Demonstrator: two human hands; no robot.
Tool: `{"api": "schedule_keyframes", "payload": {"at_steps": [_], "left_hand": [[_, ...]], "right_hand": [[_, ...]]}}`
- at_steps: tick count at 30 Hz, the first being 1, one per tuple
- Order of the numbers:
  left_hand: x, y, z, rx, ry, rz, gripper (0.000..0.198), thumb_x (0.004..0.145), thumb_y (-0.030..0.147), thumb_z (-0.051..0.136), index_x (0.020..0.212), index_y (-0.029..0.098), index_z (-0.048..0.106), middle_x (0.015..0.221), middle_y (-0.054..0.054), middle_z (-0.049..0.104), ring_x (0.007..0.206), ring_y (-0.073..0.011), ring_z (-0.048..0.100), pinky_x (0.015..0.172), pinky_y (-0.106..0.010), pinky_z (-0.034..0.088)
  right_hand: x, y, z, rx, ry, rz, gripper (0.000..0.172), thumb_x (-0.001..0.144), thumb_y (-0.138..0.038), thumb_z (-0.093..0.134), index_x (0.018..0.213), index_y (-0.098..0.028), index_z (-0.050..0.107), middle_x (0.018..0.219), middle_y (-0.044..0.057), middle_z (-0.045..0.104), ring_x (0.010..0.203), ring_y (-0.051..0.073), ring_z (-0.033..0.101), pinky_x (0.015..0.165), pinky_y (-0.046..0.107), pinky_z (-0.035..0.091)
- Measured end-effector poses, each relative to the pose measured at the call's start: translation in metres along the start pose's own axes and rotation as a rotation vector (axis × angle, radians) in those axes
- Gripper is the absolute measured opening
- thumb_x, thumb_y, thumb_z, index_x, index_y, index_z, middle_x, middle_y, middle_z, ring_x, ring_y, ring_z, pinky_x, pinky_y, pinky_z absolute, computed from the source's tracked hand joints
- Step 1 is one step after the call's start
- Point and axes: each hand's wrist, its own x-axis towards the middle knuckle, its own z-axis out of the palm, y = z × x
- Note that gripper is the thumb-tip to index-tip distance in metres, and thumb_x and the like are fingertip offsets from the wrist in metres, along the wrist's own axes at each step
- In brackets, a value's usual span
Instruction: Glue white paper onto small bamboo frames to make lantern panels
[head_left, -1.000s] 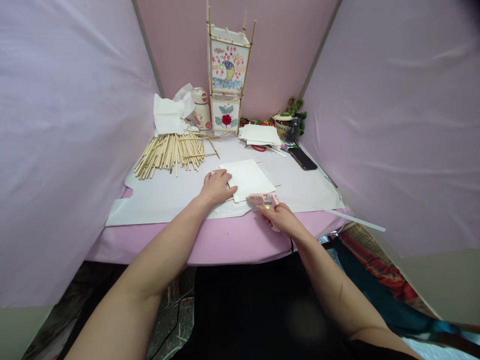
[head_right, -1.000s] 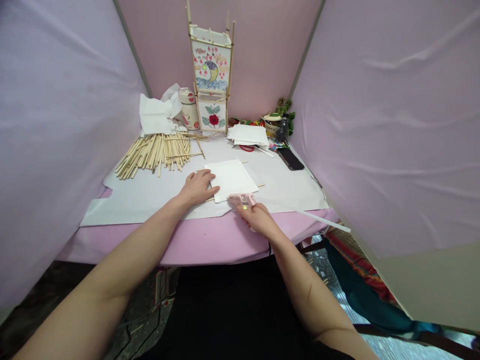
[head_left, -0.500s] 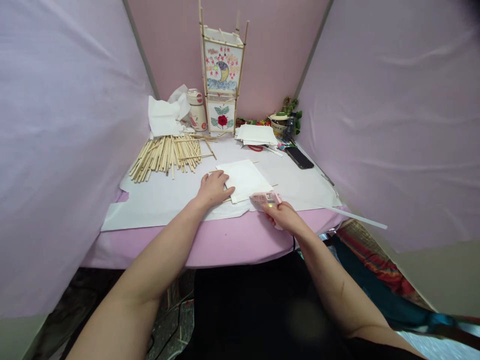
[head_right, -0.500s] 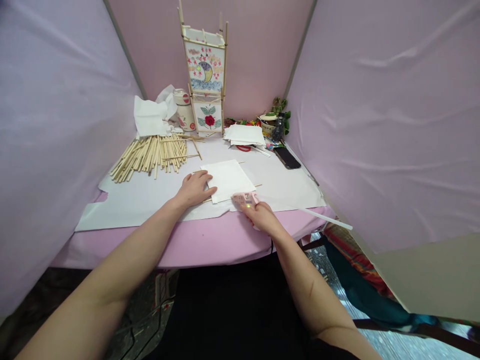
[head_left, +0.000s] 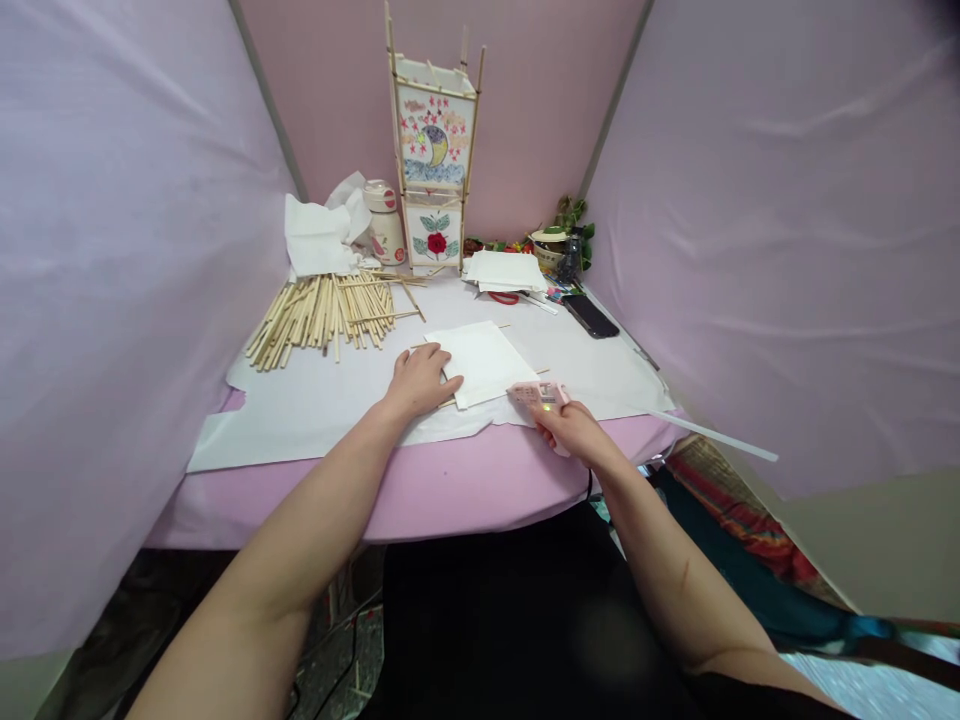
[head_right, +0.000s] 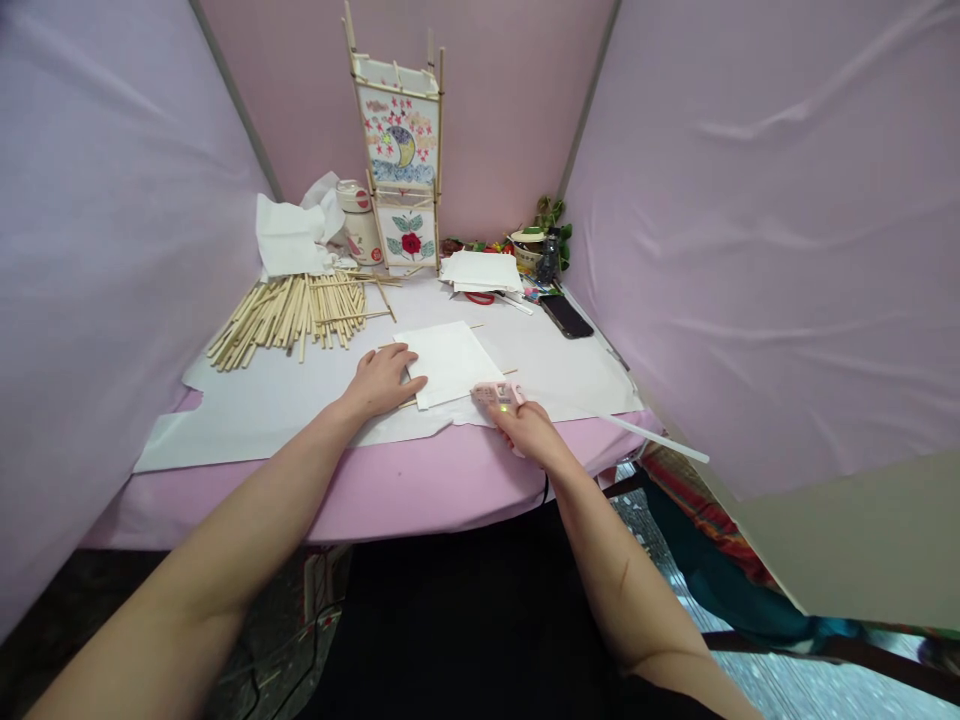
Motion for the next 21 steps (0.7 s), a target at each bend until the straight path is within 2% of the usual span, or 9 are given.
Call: {"api": "schedule_keyframes", "payload": {"at_steps": [7, 15, 21], "left_hand": [[0.000, 0.000, -0.001, -0.001, -0.005, -0.003, 0.049, 0.086, 0.050, 0.048, 0.124, 0.021, 0.057, 0.143, -0.011, 0.046, 0.134, -0.0289, 0.039, 0.113, -0.051, 0.023], [0.000, 0.001, -0.001, 0.004, -0.001, 0.000, 0.049, 0.086, 0.050, 0.048, 0.124, 0.020, 0.057, 0.142, -0.011, 0.047, 0.133, -0.0292, 0.039, 0.113, -0.051, 0.024], [0.000, 0.001, -0.002, -0.003, -0.001, 0.000, 0.049, 0.086, 0.049, 0.048, 0.124, 0.019, 0.057, 0.142, -0.012, 0.047, 0.133, -0.0284, 0.040, 0.113, -0.052, 0.024]], "right_hand": [[0.003, 0.005, -0.004, -0.066, 0.049, 0.019, 0.050, 0.080, -0.060, 0.058, 0.057, -0.015, 0.061, 0.055, 0.006, 0.060, 0.046, 0.013, 0.055, 0.043, 0.022, 0.042], [0.004, 0.002, -0.014, -0.078, 0.070, 0.036, 0.047, 0.082, -0.056, 0.056, 0.058, -0.016, 0.060, 0.048, 0.003, 0.056, 0.042, 0.013, 0.051, 0.040, 0.022, 0.040], [0.005, 0.006, -0.015, -0.072, 0.107, 0.045, 0.046, 0.081, -0.054, 0.058, 0.056, -0.016, 0.059, 0.052, 0.005, 0.060, 0.043, 0.012, 0.053, 0.042, 0.022, 0.041]]}}
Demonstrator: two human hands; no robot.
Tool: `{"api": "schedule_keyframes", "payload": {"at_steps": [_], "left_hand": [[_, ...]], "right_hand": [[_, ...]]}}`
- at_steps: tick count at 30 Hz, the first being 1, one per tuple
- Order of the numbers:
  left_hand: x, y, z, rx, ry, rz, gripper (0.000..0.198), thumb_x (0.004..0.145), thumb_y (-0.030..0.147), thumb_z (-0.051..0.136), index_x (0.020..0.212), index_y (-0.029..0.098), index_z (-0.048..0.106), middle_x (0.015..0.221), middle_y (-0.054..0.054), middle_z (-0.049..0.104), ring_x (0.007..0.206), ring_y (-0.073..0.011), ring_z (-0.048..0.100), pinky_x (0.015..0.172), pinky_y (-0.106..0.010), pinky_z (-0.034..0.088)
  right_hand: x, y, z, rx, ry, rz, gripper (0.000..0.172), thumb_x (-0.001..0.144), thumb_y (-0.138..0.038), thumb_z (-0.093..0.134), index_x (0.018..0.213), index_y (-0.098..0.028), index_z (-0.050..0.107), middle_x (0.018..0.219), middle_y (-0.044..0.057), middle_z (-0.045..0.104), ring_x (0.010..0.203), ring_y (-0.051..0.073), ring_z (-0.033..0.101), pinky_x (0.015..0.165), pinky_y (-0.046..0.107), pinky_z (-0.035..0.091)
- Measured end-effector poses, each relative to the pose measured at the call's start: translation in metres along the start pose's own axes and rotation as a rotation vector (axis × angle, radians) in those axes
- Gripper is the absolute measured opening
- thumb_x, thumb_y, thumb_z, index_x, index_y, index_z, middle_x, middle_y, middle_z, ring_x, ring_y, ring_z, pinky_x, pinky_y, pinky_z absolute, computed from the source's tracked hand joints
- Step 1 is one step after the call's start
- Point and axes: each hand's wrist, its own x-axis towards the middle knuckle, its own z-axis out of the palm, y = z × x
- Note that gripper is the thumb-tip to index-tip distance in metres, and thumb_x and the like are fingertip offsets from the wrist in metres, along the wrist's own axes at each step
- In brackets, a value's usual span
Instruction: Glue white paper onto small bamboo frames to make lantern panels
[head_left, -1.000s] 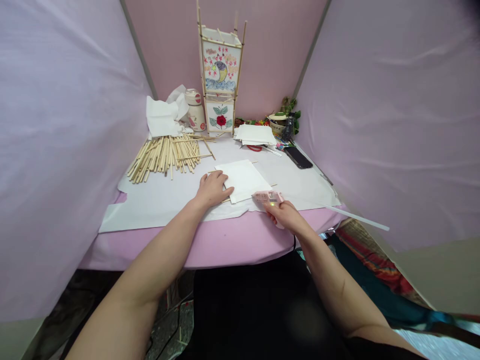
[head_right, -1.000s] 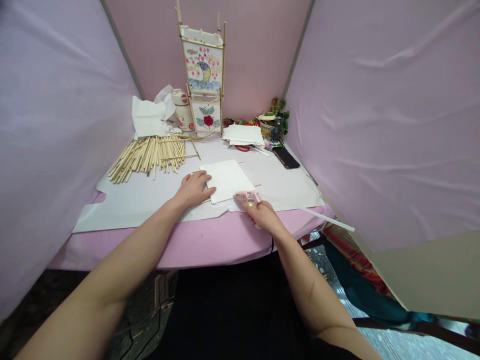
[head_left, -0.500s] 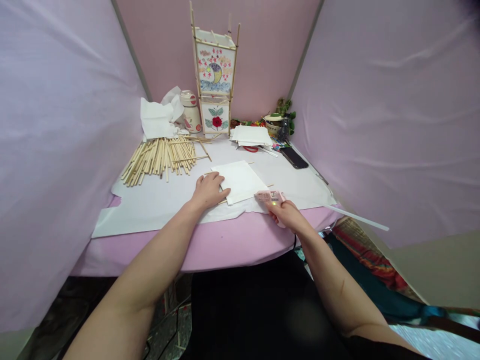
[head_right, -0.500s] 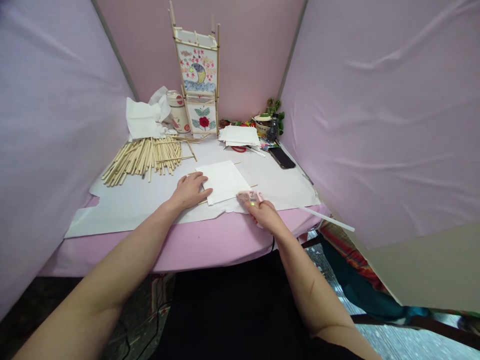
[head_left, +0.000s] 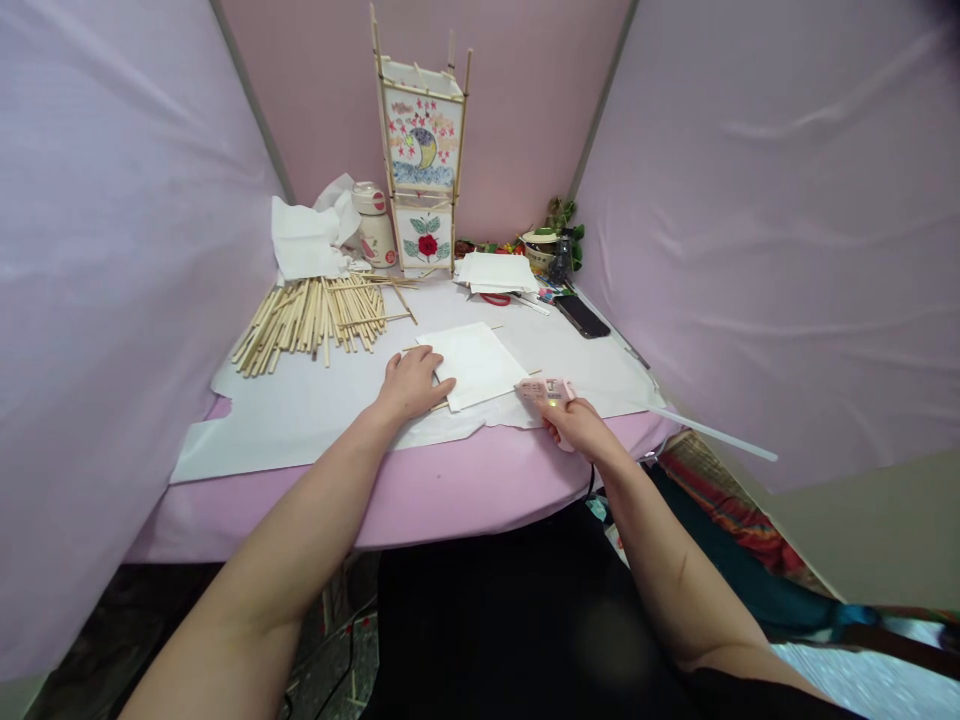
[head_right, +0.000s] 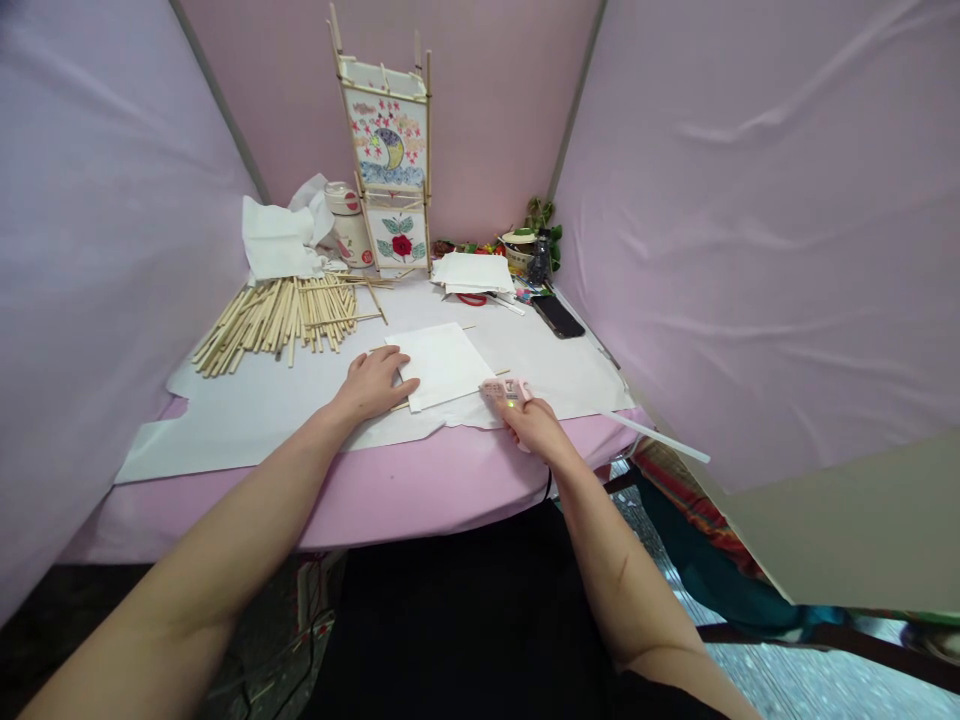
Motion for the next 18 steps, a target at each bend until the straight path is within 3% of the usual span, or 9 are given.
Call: {"api": "schedule_keyframes", "payload": {"at_steps": [18], "left_hand": [[0.001, 0.000, -0.001, 0.004, 0.004, 0.005, 0.048, 0.086, 0.050, 0.047, 0.122, 0.020, 0.058, 0.140, -0.012, 0.048, 0.132, -0.0283, 0.041, 0.112, -0.050, 0.025]], "right_hand": [[0.009, 0.011, -0.010, -0.054, 0.048, -0.024, 0.052, 0.082, -0.059, 0.055, 0.051, -0.017, 0.058, 0.046, 0.004, 0.059, 0.043, 0.013, 0.055, 0.049, 0.023, 0.044]]}}
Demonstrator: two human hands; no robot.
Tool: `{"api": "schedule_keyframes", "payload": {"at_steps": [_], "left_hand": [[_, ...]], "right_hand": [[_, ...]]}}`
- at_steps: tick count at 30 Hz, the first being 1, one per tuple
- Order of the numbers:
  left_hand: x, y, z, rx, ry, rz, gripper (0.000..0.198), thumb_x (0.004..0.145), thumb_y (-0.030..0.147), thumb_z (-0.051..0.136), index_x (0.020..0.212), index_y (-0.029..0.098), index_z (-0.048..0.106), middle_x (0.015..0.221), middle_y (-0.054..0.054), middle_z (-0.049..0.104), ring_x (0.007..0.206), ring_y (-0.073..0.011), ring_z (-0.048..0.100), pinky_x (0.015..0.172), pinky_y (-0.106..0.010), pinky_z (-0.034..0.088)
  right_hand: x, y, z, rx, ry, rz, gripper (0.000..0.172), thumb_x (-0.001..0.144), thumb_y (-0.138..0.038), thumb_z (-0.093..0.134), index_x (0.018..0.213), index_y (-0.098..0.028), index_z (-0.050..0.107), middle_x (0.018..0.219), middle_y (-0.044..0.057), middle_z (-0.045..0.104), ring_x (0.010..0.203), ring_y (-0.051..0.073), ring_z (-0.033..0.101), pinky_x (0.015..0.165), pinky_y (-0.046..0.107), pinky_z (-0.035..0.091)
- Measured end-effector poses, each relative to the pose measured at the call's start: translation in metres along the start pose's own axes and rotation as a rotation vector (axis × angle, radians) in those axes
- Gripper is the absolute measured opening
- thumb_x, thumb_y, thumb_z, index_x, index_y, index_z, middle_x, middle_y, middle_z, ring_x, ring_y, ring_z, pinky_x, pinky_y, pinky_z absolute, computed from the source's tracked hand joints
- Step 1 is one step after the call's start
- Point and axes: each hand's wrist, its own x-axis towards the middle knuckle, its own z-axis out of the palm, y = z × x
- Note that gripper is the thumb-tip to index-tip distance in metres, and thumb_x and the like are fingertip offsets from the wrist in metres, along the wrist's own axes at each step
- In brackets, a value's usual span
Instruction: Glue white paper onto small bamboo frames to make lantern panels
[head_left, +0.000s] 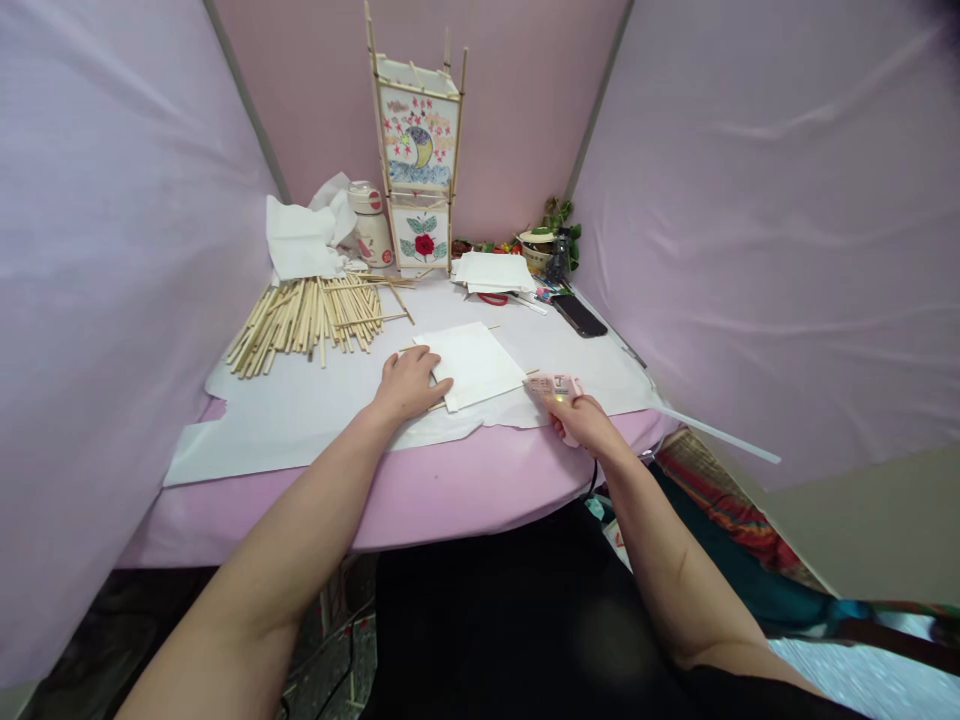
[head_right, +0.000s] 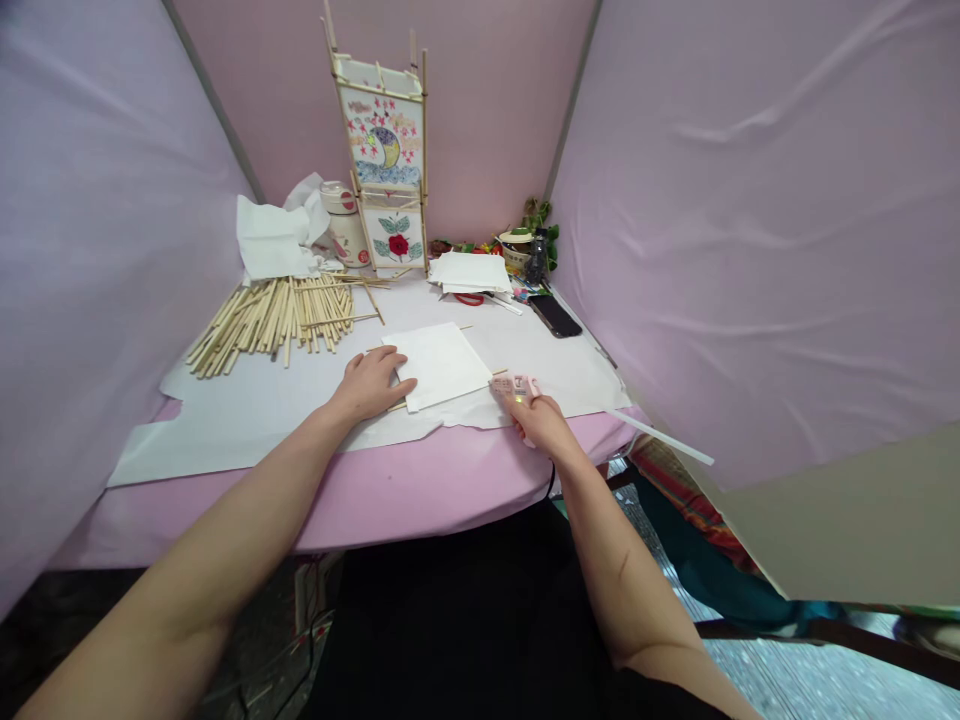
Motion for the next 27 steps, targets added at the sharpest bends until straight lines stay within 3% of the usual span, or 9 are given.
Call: {"api": "schedule_keyframes", "payload": {"at_steps": [11, 27], "left_hand": [[0.001, -0.001, 0.001, -0.004, -0.013, -0.008, 0.049, 0.086, 0.051, 0.047, 0.123, 0.020, 0.058, 0.142, -0.011, 0.047, 0.132, -0.0283, 0.040, 0.113, -0.050, 0.023], [0.000, 0.000, -0.001, -0.004, -0.015, -0.011, 0.048, 0.086, 0.051, 0.047, 0.122, 0.021, 0.058, 0.142, -0.012, 0.047, 0.131, -0.0282, 0.042, 0.112, -0.049, 0.023]], "right_hand": [[0.003, 0.007, -0.003, 0.019, 0.023, 0.039, 0.051, 0.081, -0.061, 0.056, 0.053, -0.018, 0.058, 0.051, 0.006, 0.062, 0.045, 0.015, 0.056, 0.043, 0.023, 0.043], [0.004, -0.013, -0.005, 0.066, -0.003, -0.021, 0.045, 0.082, -0.056, 0.055, 0.059, -0.018, 0.059, 0.052, 0.004, 0.058, 0.044, 0.014, 0.054, 0.044, 0.024, 0.042]]}}
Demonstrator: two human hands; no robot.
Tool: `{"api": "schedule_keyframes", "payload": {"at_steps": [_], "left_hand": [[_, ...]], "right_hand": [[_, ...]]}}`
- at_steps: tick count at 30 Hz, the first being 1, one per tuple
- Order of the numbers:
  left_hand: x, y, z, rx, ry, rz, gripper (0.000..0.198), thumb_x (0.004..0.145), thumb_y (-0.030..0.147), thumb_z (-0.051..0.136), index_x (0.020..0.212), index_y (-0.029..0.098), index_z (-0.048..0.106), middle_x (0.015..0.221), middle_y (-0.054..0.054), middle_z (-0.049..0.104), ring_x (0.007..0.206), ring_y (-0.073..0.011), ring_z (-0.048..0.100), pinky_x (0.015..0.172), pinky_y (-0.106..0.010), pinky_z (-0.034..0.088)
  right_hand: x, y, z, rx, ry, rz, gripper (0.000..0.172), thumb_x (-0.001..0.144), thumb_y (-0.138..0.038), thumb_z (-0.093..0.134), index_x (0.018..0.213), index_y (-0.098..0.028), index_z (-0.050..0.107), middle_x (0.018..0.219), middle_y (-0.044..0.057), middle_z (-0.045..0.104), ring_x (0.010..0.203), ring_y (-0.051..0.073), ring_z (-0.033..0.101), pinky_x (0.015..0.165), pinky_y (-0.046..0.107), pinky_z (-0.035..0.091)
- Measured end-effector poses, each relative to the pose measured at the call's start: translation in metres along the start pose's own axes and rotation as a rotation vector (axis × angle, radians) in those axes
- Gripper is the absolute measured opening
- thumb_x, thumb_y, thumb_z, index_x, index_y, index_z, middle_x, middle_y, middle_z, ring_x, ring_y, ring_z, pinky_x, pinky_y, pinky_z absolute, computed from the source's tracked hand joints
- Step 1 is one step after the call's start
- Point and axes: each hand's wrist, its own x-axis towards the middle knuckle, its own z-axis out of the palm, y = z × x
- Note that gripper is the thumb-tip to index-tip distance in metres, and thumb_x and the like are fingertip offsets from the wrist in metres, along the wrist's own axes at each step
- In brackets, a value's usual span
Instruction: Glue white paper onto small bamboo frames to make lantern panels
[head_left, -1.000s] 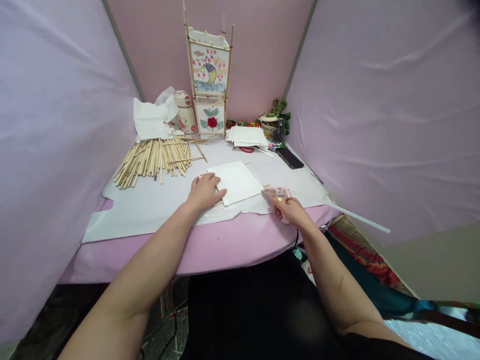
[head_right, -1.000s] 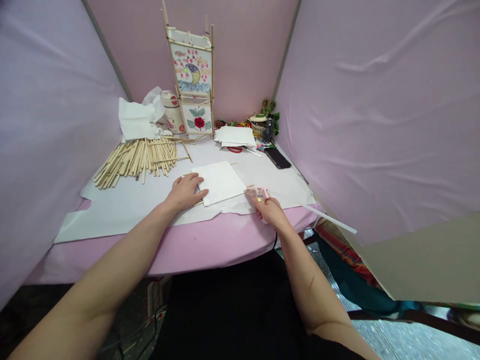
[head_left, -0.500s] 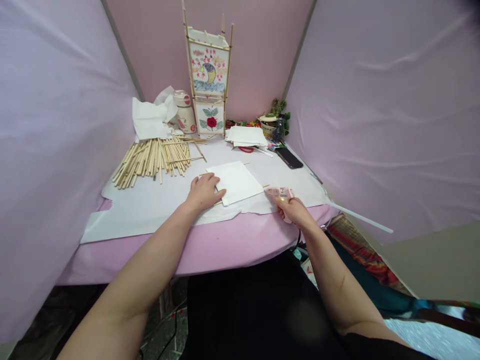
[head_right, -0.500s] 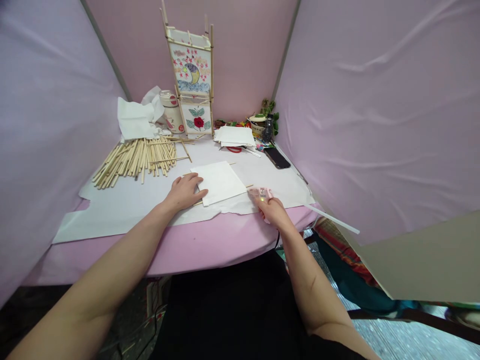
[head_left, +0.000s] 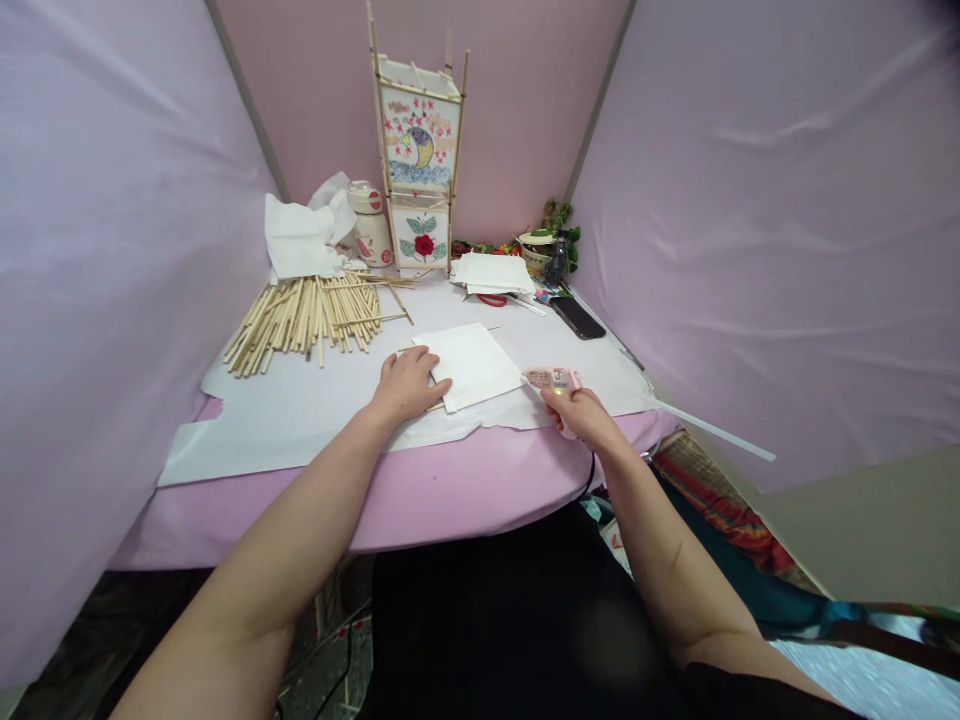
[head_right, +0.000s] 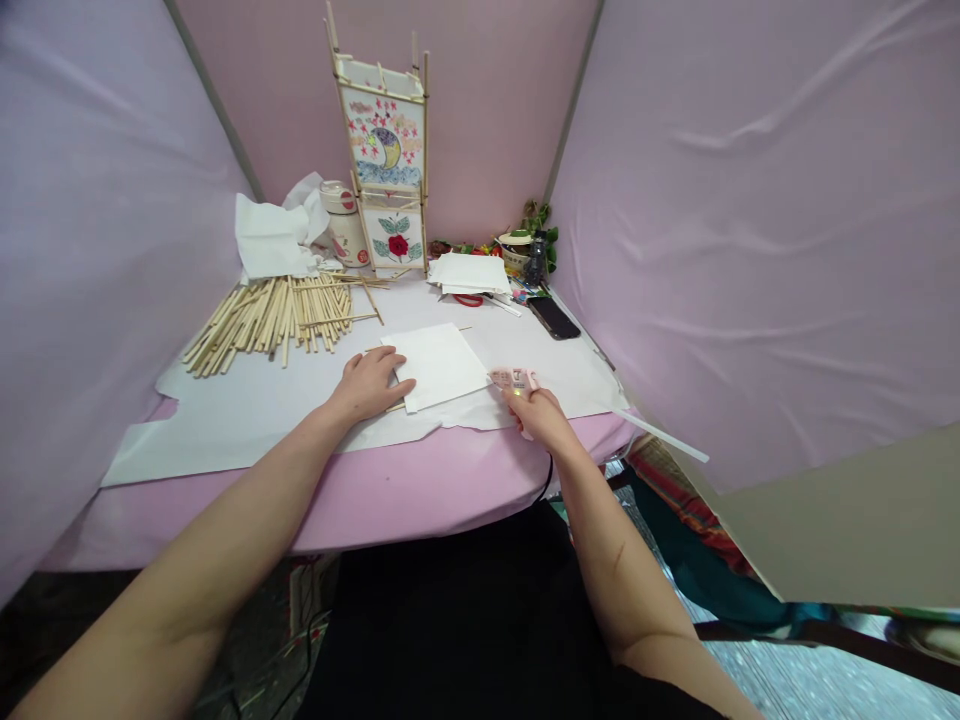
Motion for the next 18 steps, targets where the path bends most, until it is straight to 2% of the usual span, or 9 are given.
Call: {"api": "schedule_keyframes", "payload": {"at_steps": [5, 11, 18], "left_hand": [[-0.0001, -0.0002, -0.0001, -0.006, -0.002, 0.003, 0.049, 0.086, 0.050, 0.047, 0.122, 0.020, 0.058, 0.142, -0.012, 0.047, 0.132, -0.0278, 0.041, 0.113, -0.049, 0.023], [-0.0004, -0.0003, 0.0005, -0.006, -0.002, -0.001, 0.048, 0.086, 0.051, 0.047, 0.122, 0.021, 0.058, 0.142, -0.012, 0.047, 0.133, -0.0277, 0.040, 0.113, -0.049, 0.022], [0.0004, -0.0026, 0.0026, -0.004, 0.004, 0.005, 0.049, 0.085, 0.051, 0.047, 0.123, 0.021, 0.058, 0.142, -0.012, 0.047, 0.132, -0.0295, 0.040, 0.112, -0.050, 0.023]], "right_hand": [[0.0039, -0.0027, 0.0008, 0.010, -0.003, 0.008, 0.042, 0.080, -0.056, 0.057, 0.064, -0.018, 0.061, 0.060, 0.005, 0.063, 0.047, 0.014, 0.055, 0.042, 0.024, 0.041], [0.0024, -0.0090, 0.0018, -0.077, -0.051, 0.014, 0.044, 0.080, -0.057, 0.057, 0.060, -0.017, 0.060, 0.051, 0.003, 0.059, 0.045, 0.014, 0.053, 0.043, 0.024, 0.039], [0.0061, -0.0052, 0.0017, -0.093, -0.045, 0.012, 0.044, 0.080, -0.056, 0.057, 0.058, -0.018, 0.059, 0.051, 0.004, 0.060, 0.045, 0.014, 0.054, 0.045, 0.024, 0.040]]}}
